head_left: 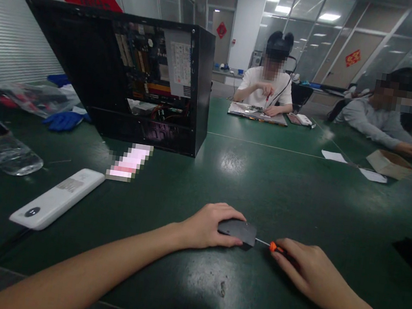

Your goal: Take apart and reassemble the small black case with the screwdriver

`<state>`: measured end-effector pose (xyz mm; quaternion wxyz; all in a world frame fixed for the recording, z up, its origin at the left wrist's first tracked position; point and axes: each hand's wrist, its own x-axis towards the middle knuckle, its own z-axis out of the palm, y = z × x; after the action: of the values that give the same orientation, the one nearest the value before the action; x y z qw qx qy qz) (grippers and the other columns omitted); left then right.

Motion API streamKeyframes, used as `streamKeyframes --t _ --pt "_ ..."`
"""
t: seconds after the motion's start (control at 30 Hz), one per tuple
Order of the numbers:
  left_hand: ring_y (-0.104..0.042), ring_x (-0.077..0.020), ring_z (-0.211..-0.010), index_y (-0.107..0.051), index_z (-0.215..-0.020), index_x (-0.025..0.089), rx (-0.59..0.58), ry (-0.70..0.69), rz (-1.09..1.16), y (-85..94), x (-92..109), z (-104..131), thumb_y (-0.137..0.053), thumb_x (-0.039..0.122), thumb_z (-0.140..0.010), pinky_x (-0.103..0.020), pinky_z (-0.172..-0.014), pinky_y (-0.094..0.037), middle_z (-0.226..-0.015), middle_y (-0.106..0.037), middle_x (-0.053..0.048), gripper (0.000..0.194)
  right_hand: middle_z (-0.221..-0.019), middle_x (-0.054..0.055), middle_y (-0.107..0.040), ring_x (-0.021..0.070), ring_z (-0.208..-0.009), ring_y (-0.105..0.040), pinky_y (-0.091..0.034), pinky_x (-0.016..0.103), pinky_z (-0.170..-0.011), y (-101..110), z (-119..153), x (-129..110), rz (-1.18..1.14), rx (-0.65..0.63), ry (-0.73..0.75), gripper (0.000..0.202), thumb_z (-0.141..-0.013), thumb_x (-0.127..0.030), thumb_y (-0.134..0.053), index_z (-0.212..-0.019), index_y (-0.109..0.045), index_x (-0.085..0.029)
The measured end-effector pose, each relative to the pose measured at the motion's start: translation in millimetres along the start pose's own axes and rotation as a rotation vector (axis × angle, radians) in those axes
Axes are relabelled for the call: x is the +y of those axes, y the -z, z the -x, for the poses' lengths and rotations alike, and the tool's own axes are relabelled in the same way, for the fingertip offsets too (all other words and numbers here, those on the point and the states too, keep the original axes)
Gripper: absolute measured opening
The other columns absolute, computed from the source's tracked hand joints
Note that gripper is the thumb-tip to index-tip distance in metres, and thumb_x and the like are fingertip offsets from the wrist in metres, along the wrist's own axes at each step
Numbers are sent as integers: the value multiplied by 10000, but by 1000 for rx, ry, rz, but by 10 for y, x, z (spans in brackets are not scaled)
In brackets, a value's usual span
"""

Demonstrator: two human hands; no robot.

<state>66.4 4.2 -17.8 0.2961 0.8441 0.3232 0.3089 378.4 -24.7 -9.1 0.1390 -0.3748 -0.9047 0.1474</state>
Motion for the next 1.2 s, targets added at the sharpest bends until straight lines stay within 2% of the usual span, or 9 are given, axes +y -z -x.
streamKeyframes --t 0.27,0.4,0.5,0.6,0.77,0.87,0.97,1.07,1.2 --pt "-706 -240 -1076 -718 -1244 212 17 32 22 13 52 2 -826 438 -878 -350 -978 -521 -1184 -758 -69 444 -817 -4 -709 141 -648 -692 -486 268 -592 -125 -21 -25 -55 17 -38 265 -1096 -400 -453 -1043 -645 -225" --pt "-700 -256 -1136 -689 -1302 220 12 36 52 62 47 -4 -862 455 -836 -374 -1019 -512 -1245 -748 -78 550 -820 3 -708 150 -664 -698 -491 276 -604 -133 -18 -27 -60 -6 -52 306 -1103 -425 -423 -1046 -643 -220" --pt "-695 -271 -1183 -612 -1417 231 -46 41 98 215 31 -13 -914 409 -774 -401 -1057 -506 -1300 -737 -90 732 -828 6 -711 156 -683 -701 -494 276 -607 -133 -7 -16 -66 -20 -69 316 -1103 -436 -415 -1064 -644 -221" --pt "-716 -260 -1134 -694 -1323 221 -145 68 90 437 8 -17 -879 376 -814 -377 -1002 -530 -1256 -756 -89 563 -818 2 -706 154 -678 -696 -492 271 -601 -128 0 -9 -81 -12 -75 305 -1099 -434 -428 -1060 -647 -225" --pt "-740 -249 -1031 -759 -1249 196 -254 100 38 682 -19 -10 -893 372 -793 -338 -916 -547 -1163 -787 -90 507 -810 2 -718 145 -658 -695 -491 258 -587 -113 -6 -28 -95 17 -66 268 -1089 -405 -463 -1054 -660 -227" --pt "-748 -240 -1015 -766 -1258 191 -266 91 54 704 -15 -7 -879 350 -813 -326 -908 -552 -1145 -797 -89 485 -770 -4 -708 136 -624 -683 -481 246 -561 -109 13 -6 -74 45 -39 256 -1083 -388 -479 -1025 -668 -225" --pt "-754 -235 -1009 -768 -1268 202 -248 74 58 690 -12 -4 -866 340 -826 -321 -905 -555 -1150 -801 -87 473 -794 13 -738 137 -623 -693 -501 244 -572 -101 61 76 -25 154 -9 239 -1059 -387 -532 -1043 -701 -218" --pt "-759 -235 -1005 -765 -1281 200 -223 69 66 670 -23 0 -859 347 -831 -322 -903 -567 -1166 -800 -97 483 -874 41 -772 161 -683 -727 -551 263 -617 -86 99 174 29 253 -72 260 -1036 -420 -571 -1070 -727 -215" --pt "-761 -238 -1003 -767 -1283 196 -199 67 75 621 -50 6 -855 364 -831 -322 -893 -581 -1165 -800 -104 491 -893 47 -765 189 -743 -737 -580 298 -658 -87 89 234 97 265 -135 297 -1038 -454 -547 -1020 -739 -228"
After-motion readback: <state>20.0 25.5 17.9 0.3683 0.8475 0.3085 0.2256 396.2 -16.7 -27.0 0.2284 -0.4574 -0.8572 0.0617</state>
